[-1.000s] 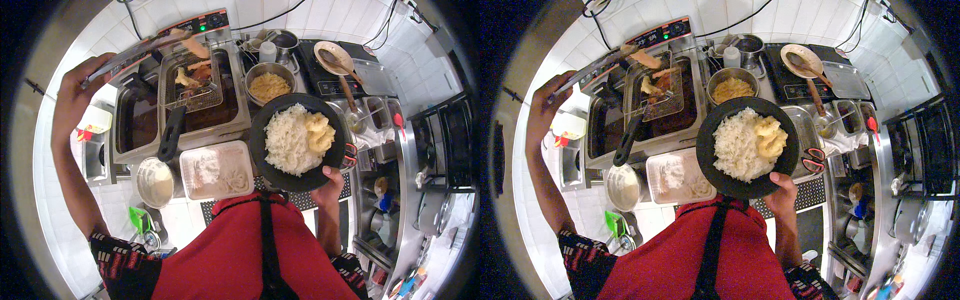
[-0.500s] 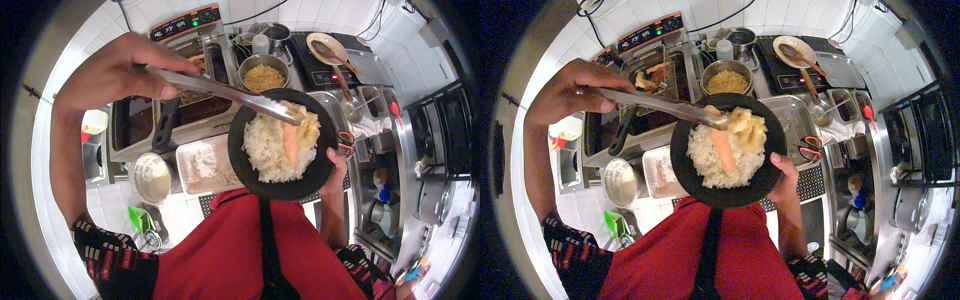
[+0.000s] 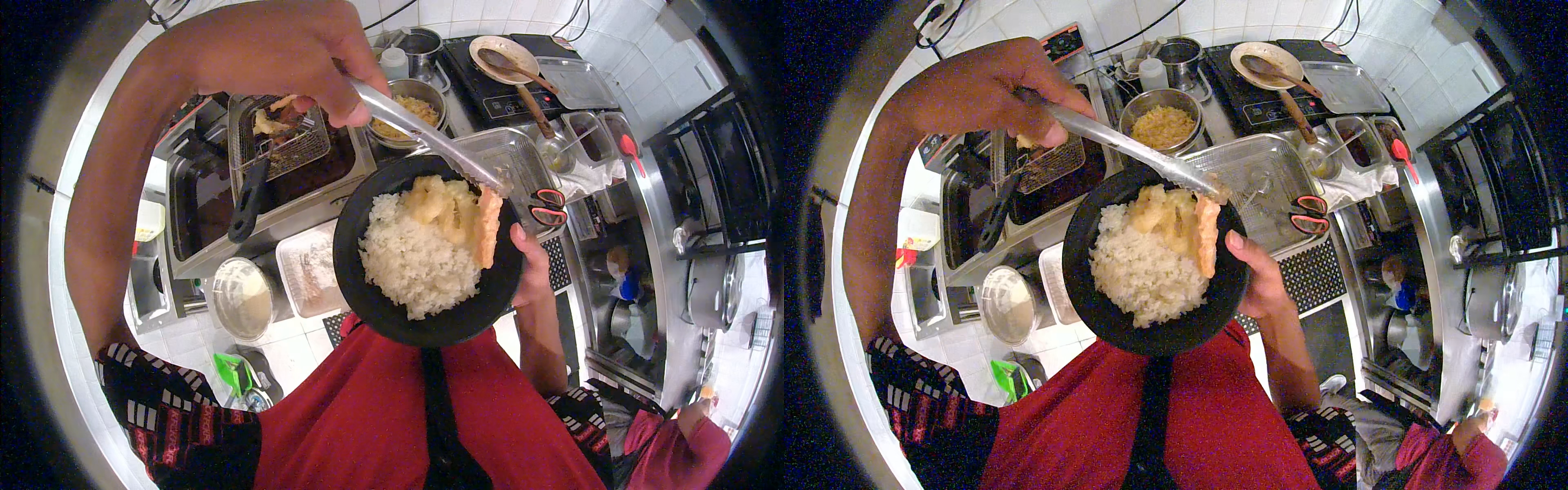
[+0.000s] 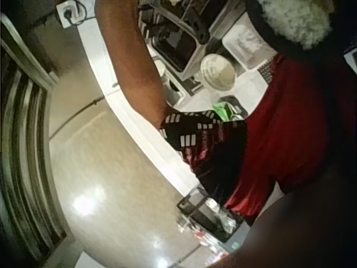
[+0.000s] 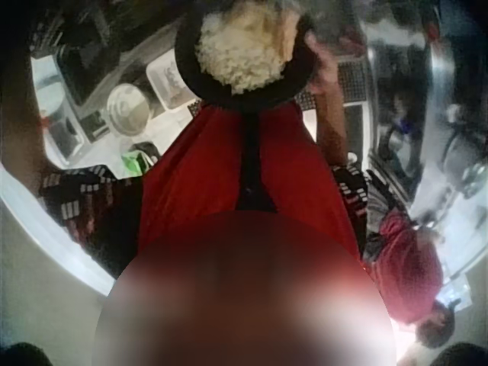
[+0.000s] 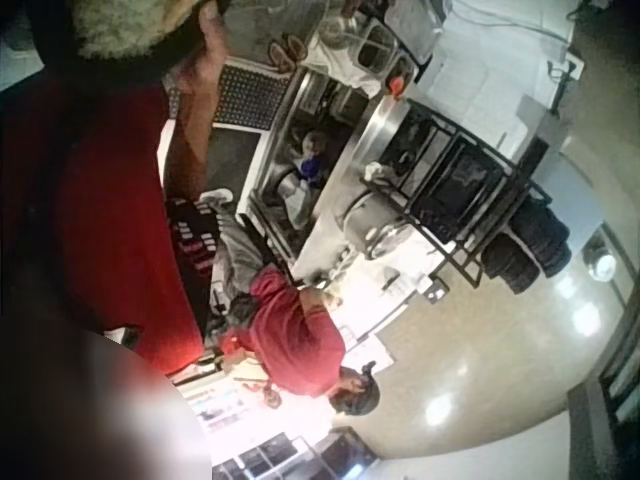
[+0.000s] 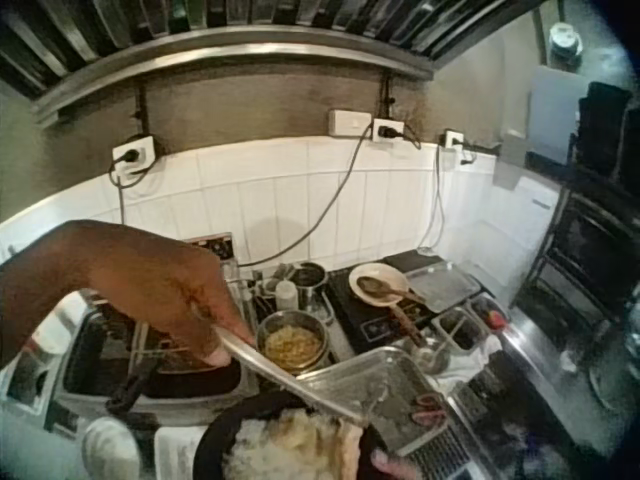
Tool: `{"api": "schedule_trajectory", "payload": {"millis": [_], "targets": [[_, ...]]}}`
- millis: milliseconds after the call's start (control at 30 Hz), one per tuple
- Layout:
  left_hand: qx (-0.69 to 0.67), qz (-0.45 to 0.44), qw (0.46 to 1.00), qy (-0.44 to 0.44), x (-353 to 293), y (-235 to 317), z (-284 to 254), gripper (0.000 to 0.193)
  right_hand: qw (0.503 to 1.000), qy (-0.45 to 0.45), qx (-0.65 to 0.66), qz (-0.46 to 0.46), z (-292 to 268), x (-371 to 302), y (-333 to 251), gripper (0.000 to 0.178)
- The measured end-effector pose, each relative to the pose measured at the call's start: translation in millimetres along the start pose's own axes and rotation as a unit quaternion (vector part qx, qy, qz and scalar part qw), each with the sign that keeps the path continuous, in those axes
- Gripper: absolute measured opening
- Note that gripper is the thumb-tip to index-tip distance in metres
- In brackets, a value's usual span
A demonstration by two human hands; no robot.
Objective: The person retrieves a plate of rice, uses tongs to place fried shrimp and tempura on top, adds shredded vegetables and sauce, then puts on disposable gloves and handles a container of flour. The completed dish is placed on the counter.
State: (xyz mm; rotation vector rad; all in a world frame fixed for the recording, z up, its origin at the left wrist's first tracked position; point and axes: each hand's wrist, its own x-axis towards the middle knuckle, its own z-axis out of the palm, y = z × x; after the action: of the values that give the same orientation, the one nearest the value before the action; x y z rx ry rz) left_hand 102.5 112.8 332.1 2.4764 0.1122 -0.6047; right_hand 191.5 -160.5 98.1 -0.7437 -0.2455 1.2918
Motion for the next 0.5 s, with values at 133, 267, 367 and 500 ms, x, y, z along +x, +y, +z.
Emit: {"api": "schedule_trajectory", "payload": {"millis": [133, 267, 367, 500], "targets": [[0.005, 0.004, 1.0, -0.013, 2, 4, 2, 0.036, 0.999, -0.031, 0.029, 0.012, -14, -3, 8, 0.073], [0.147, 0.049, 0.985, 0.077, -15, 8, 11, 0.036, 0.99, -0.079, 0.102, 0.054, -33, -4, 15, 0.076], [0.075, -0.002, 0.991, 0.111, -32, 6, 12, 0.038, 0.987, -0.123, 0.093, 0.045, -40, -7, 17, 0.075], [0.071, -0.007, 0.945, 0.319, -43, -10, 43, 0.04, 0.986, -0.138, 0.09, 0.003, -37, -10, 14, 0.071]]}}
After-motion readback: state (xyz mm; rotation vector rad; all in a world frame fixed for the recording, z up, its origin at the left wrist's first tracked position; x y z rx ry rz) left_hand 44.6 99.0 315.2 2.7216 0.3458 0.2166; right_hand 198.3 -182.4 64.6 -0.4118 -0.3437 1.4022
